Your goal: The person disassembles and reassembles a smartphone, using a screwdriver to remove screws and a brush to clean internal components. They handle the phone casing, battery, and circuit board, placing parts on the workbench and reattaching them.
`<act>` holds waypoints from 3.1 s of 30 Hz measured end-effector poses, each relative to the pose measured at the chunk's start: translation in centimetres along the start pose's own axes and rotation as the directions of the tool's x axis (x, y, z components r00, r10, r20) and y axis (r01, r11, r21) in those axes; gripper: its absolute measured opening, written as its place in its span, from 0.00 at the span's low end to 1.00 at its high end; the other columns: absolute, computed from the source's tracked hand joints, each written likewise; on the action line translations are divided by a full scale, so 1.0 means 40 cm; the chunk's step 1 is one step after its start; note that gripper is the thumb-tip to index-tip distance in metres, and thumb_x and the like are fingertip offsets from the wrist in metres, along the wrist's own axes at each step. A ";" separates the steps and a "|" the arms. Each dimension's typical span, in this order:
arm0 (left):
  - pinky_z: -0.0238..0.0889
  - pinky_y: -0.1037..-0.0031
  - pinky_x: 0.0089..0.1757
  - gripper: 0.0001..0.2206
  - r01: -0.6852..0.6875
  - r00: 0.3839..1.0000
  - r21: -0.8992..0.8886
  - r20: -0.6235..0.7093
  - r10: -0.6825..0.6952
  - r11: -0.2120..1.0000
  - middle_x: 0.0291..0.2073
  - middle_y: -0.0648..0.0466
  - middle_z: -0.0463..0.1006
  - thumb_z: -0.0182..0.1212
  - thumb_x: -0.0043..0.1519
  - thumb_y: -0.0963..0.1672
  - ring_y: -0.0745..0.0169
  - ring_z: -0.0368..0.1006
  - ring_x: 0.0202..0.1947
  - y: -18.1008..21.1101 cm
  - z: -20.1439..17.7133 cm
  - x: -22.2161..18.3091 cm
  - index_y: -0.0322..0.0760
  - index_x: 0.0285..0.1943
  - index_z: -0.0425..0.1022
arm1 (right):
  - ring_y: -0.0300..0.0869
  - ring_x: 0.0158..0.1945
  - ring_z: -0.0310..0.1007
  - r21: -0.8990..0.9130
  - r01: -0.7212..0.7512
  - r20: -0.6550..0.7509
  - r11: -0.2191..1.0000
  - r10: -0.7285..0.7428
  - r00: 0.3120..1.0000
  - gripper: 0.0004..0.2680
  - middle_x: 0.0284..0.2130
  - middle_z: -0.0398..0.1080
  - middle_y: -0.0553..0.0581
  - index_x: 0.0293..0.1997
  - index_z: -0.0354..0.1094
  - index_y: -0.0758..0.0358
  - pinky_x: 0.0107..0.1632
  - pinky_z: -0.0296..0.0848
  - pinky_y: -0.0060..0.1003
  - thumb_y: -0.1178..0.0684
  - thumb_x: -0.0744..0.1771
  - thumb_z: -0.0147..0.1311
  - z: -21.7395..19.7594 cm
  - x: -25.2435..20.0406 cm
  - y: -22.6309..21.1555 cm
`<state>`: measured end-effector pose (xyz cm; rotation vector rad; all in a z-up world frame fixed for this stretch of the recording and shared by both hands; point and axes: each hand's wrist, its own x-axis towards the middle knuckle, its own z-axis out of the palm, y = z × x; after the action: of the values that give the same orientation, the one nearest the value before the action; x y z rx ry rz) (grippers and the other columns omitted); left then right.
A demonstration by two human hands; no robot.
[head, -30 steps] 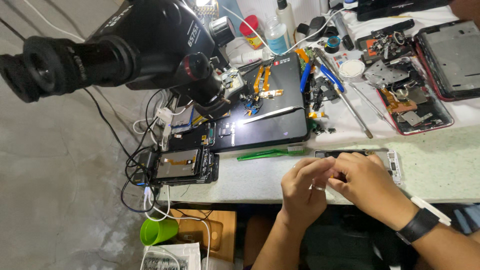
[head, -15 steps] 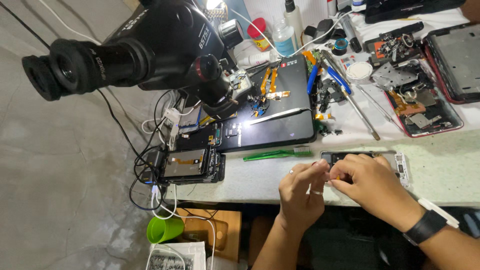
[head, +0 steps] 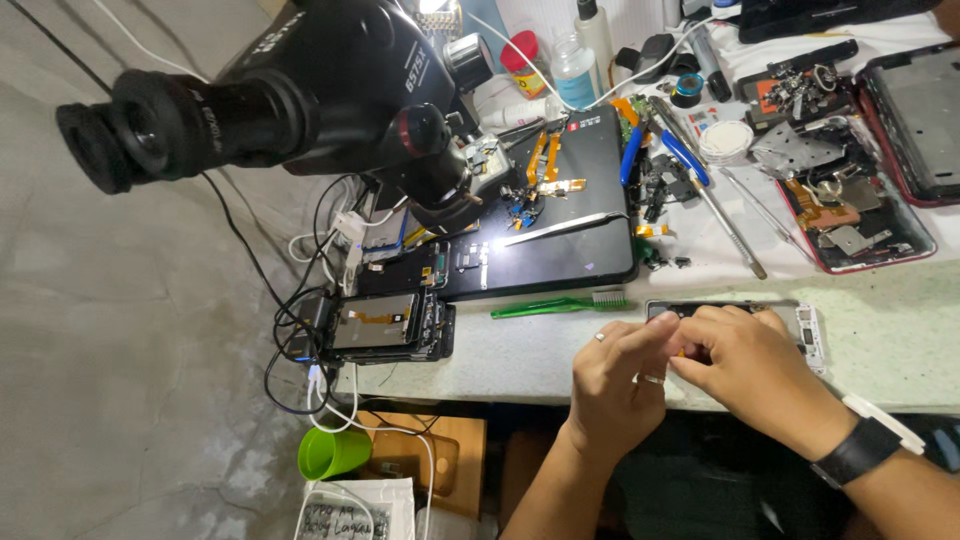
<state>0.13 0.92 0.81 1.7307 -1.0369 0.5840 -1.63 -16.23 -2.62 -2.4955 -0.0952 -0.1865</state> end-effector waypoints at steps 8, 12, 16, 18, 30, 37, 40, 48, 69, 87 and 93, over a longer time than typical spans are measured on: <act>0.72 0.69 0.40 0.18 -0.007 0.997 -0.063 0.080 0.012 0.998 0.40 0.47 0.79 0.61 0.66 0.34 0.52 0.77 0.36 -0.017 -0.007 0.001 0.36 0.65 0.70 | 0.45 0.39 0.75 0.000 0.057 -0.040 0.998 -0.057 0.998 0.08 0.27 0.75 0.48 0.31 0.75 0.52 0.43 0.68 0.46 0.43 0.60 0.64 0.018 -0.005 0.029; 0.77 0.69 0.48 0.17 0.148 0.989 -0.200 0.024 -0.146 0.968 0.46 0.46 0.79 0.58 0.70 0.35 0.55 0.80 0.45 -0.036 -0.004 -0.029 0.35 0.68 0.67 | 0.42 0.36 0.77 0.392 0.038 -0.006 0.919 -0.039 0.999 0.10 0.33 0.79 0.48 0.42 0.77 0.52 0.39 0.76 0.41 0.46 0.60 0.59 -0.004 -0.020 0.054; 0.78 0.72 0.48 0.18 0.132 0.988 -0.195 -0.048 -0.144 0.972 0.47 0.46 0.79 0.60 0.69 0.35 0.57 0.80 0.47 -0.049 -0.001 -0.046 0.34 0.67 0.66 | 0.41 0.44 0.74 0.097 0.073 -0.068 0.993 -0.067 0.995 0.14 0.41 0.78 0.46 0.49 0.78 0.46 0.45 0.72 0.40 0.39 0.61 0.60 -0.059 -0.041 0.087; 0.78 0.73 0.45 0.18 0.091 0.994 -0.122 -0.056 -0.098 0.988 0.46 0.46 0.79 0.62 0.68 0.35 0.54 0.80 0.46 -0.042 -0.002 -0.047 0.34 0.66 0.67 | 0.45 0.51 0.72 -0.256 0.058 -0.106 0.965 -0.088 0.990 0.17 0.42 0.75 0.46 0.48 0.78 0.44 0.53 0.68 0.44 0.36 0.58 0.62 -0.078 -0.049 0.094; 0.74 0.68 0.46 0.16 0.010 1.000 -0.102 0.016 -0.009 0.995 0.46 0.43 0.80 0.61 0.67 0.34 0.49 0.79 0.44 -0.026 -0.011 -0.029 0.36 0.61 0.67 | 0.42 0.59 0.67 -0.454 0.029 -0.107 0.890 -0.087 0.990 0.19 0.50 0.70 0.42 0.49 0.77 0.37 0.58 0.68 0.45 0.31 0.56 0.60 -0.063 -0.057 0.085; 0.79 0.66 0.42 0.24 0.338 0.627 -0.642 -0.391 -0.674 0.688 0.39 0.46 0.79 0.61 0.64 0.37 0.61 0.80 0.40 -0.129 -0.038 -0.059 0.37 0.67 0.57 | 0.45 0.59 0.66 -0.537 -0.114 -0.163 0.836 0.029 0.986 0.28 0.49 0.70 0.44 0.58 0.73 0.42 0.57 0.69 0.48 0.26 0.55 0.60 -0.070 -0.092 0.082; 0.79 0.67 0.38 0.23 0.334 0.582 -0.749 -0.314 -0.750 0.573 0.37 0.44 0.80 0.61 0.63 0.37 0.59 0.79 0.35 -0.151 -0.044 -0.041 0.35 0.67 0.58 | 0.48 0.55 0.66 -0.499 -0.055 -0.222 0.865 -0.066 0.973 0.29 0.46 0.69 0.49 0.58 0.73 0.44 0.56 0.70 0.47 0.26 0.54 0.60 -0.078 -0.086 0.076; 0.77 0.70 0.37 0.25 0.476 0.663 -0.611 -0.223 -0.715 0.632 0.34 0.47 0.78 0.65 0.62 0.36 0.62 0.77 0.33 -0.155 -0.040 -0.078 0.31 0.67 0.60 | 0.47 0.43 0.67 -0.347 -0.002 -0.290 0.938 -0.105 0.951 0.29 0.42 0.67 0.53 0.58 0.74 0.50 0.47 0.70 0.42 0.36 0.52 0.69 -0.050 -0.088 0.091; 0.76 0.72 0.41 0.24 0.478 0.676 -0.641 -0.167 -0.717 0.600 0.36 0.46 0.79 0.64 0.64 0.36 0.65 0.76 0.36 -0.163 -0.035 -0.088 0.32 0.67 0.59 | 0.42 0.41 0.69 -0.162 -0.076 -0.233 0.984 0.037 0.972 0.35 0.44 0.67 0.58 0.63 0.70 0.60 0.45 0.69 0.34 0.50 0.49 0.74 0.000 -0.119 0.214; 0.78 0.71 0.41 0.16 0.349 0.721 -0.725 -0.197 -0.664 0.594 0.41 0.41 0.82 0.68 0.62 0.35 0.59 0.80 0.40 -0.176 -0.035 -0.104 0.37 0.48 0.62 | 0.51 0.51 0.72 -0.361 0.064 -0.250 0.930 -0.163 0.955 0.25 0.50 0.72 0.59 0.52 0.77 0.53 0.54 0.71 0.43 0.41 0.52 0.68 -0.022 -0.100 0.172; 0.73 0.76 0.42 0.07 0.509 0.746 -0.493 -0.157 -0.647 0.706 0.43 0.45 0.82 0.70 0.59 0.33 0.65 0.76 0.39 -0.166 -0.046 -0.089 0.31 0.40 0.76 | 0.51 0.51 0.72 -0.285 0.091 -0.265 0.954 -0.170 0.949 0.24 0.50 0.72 0.59 0.50 0.77 0.53 0.55 0.71 0.45 0.40 0.52 0.70 -0.012 -0.118 0.226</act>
<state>4.09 4.85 -4.55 1.3983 -0.2921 0.1847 -5.31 -23.89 -8.29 -2.7020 -0.1231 -0.6561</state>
